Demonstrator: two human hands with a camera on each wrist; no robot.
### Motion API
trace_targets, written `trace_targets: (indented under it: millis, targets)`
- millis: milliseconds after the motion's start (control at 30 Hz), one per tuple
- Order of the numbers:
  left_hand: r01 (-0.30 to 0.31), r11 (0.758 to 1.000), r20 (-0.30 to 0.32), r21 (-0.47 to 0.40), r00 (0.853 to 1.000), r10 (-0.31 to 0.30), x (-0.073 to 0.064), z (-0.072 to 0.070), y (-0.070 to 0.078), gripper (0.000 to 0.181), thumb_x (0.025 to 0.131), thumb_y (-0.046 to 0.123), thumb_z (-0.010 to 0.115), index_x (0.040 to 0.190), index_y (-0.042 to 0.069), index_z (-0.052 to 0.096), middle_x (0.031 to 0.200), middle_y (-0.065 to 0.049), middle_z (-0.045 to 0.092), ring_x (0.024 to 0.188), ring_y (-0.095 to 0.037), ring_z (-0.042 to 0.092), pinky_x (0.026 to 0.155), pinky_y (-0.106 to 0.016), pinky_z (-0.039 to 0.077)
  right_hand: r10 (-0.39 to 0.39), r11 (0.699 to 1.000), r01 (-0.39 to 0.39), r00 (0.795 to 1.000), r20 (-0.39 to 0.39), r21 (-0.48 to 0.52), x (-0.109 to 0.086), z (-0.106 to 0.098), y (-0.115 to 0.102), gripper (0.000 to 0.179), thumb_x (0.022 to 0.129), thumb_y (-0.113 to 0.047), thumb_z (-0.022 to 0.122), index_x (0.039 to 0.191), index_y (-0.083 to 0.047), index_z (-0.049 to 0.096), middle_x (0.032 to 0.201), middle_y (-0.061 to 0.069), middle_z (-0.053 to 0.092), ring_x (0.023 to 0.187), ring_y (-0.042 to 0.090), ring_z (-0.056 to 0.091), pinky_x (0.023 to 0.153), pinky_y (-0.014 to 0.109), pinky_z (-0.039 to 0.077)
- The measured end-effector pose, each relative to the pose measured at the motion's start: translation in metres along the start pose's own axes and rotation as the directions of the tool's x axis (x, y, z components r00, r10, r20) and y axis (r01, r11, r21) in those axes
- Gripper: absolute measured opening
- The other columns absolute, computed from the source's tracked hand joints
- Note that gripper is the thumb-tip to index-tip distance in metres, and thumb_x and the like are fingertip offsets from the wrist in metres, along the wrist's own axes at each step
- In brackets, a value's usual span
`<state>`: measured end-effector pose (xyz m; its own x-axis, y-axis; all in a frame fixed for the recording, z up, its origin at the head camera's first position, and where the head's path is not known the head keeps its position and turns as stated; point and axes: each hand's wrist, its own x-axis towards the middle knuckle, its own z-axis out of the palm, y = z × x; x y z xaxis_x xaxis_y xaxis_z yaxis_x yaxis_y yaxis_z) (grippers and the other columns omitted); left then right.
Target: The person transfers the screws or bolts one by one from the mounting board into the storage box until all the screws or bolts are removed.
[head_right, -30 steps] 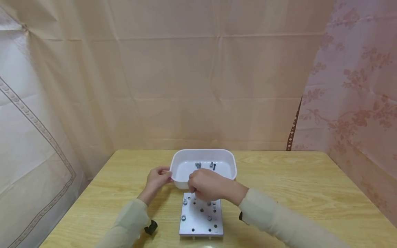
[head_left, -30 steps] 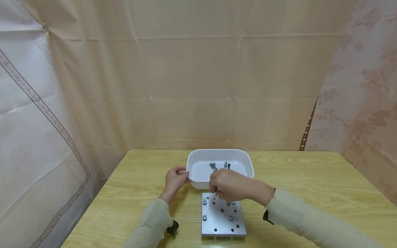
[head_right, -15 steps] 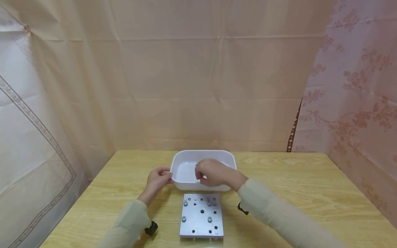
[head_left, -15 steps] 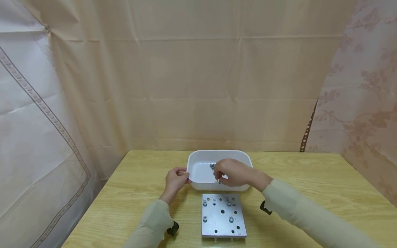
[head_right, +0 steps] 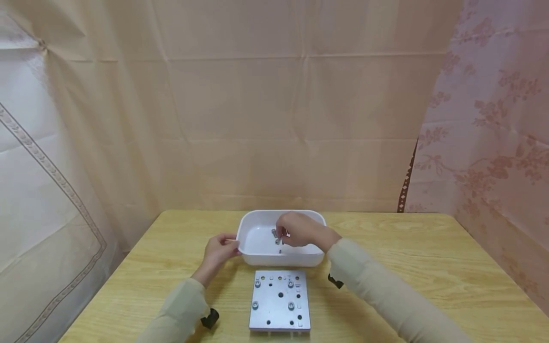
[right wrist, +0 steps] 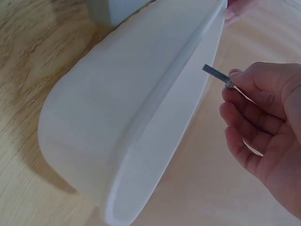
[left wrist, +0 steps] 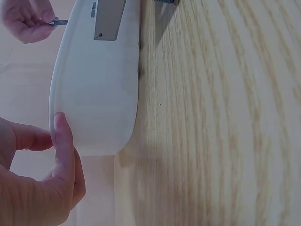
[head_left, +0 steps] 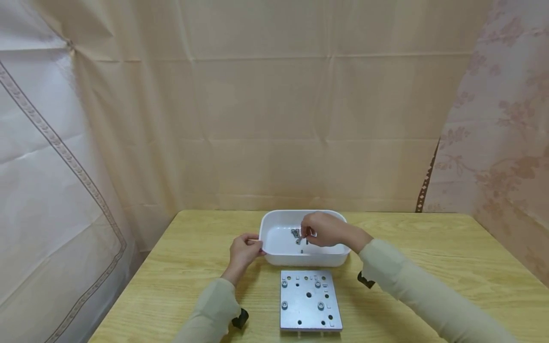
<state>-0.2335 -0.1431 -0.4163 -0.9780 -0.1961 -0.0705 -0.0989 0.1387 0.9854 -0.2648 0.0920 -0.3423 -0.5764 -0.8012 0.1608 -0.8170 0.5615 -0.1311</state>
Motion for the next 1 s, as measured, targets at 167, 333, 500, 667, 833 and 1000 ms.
trace_targets:
  millis: [167,333,500,667,833,1000]
  targets:
    - [0.0,1.0,-0.002,0.0,1.0,0.0,0.002,0.001,0.001,0.03,0.082,-0.003,0.06,0.11,-0.014,0.06,0.088,-0.023,0.067,0.055,-0.007,0.06,0.063,-0.027,0.064,0.108,0.994,-0.109,0.993,0.037,0.031,0.0,0.001,0.01,0.007,0.083,-0.007,0.067,0.083,-0.013,0.069,0.077,-0.004,0.063,0.067,0.005,0.051,0.059,0.013,0.047]
    - [0.003,1.0,-0.001,0.01,1.0,-0.003,0.004,0.002,0.001,0.03,0.082,-0.002,0.061,0.11,-0.013,0.061,0.089,-0.023,0.067,0.056,-0.007,0.061,0.068,-0.031,0.065,0.123,0.989,-0.125,0.992,0.028,0.074,-0.004,0.002,0.022,0.007,0.083,-0.005,0.068,0.082,-0.012,0.069,0.076,-0.003,0.064,0.068,0.007,0.053,0.059,0.013,0.048]
    - [0.016,1.0,0.008,0.019,1.0,-0.017,0.006,0.002,0.0,0.029,0.084,-0.002,0.061,0.111,-0.013,0.06,0.095,-0.027,0.067,0.057,-0.008,0.062,0.069,-0.032,0.065,0.101,0.992,-0.101,0.995,0.0,0.074,-0.008,0.002,0.03,0.007,0.082,-0.002,0.067,0.084,-0.008,0.069,0.077,0.0,0.065,0.07,0.013,0.057,0.06,0.014,0.049]
    - [0.03,0.999,0.03,0.027,0.999,-0.03,0.008,-0.002,0.001,0.029,0.086,0.001,0.062,0.111,-0.013,0.06,0.098,-0.03,0.066,0.058,-0.008,0.062,0.069,-0.031,0.065,0.118,0.992,-0.116,0.992,-0.035,0.046,-0.013,0.0,0.029,0.009,0.084,-0.004,0.067,0.091,-0.009,0.069,0.089,0.005,0.069,0.084,0.019,0.063,0.076,0.028,0.059]
    - [-0.068,0.992,0.006,0.105,0.998,0.068,0.002,-0.007,-0.001,0.029,0.087,0.008,0.065,0.109,-0.011,0.061,0.092,-0.023,0.068,0.067,-0.017,0.069,0.067,-0.032,0.065,0.135,0.988,-0.145,0.981,-0.139,-0.062,-0.027,0.002,0.02,0.013,0.082,-0.009,0.07,0.096,-0.008,0.068,0.095,0.005,0.068,0.09,0.019,0.064,0.081,0.036,0.059]
    - [-0.234,0.918,-0.002,0.321,0.969,0.248,-0.011,-0.012,0.002,0.036,0.087,0.02,0.067,0.115,-0.002,0.063,0.111,-0.02,0.068,0.098,-0.031,0.067,0.082,-0.037,0.062,0.314,0.936,-0.344,0.91,-0.27,-0.073,-0.048,0.009,0.007,0.022,0.082,-0.017,0.073,0.1,-0.005,0.067,0.1,0.01,0.068,0.092,0.026,0.063,0.082,0.042,0.059]
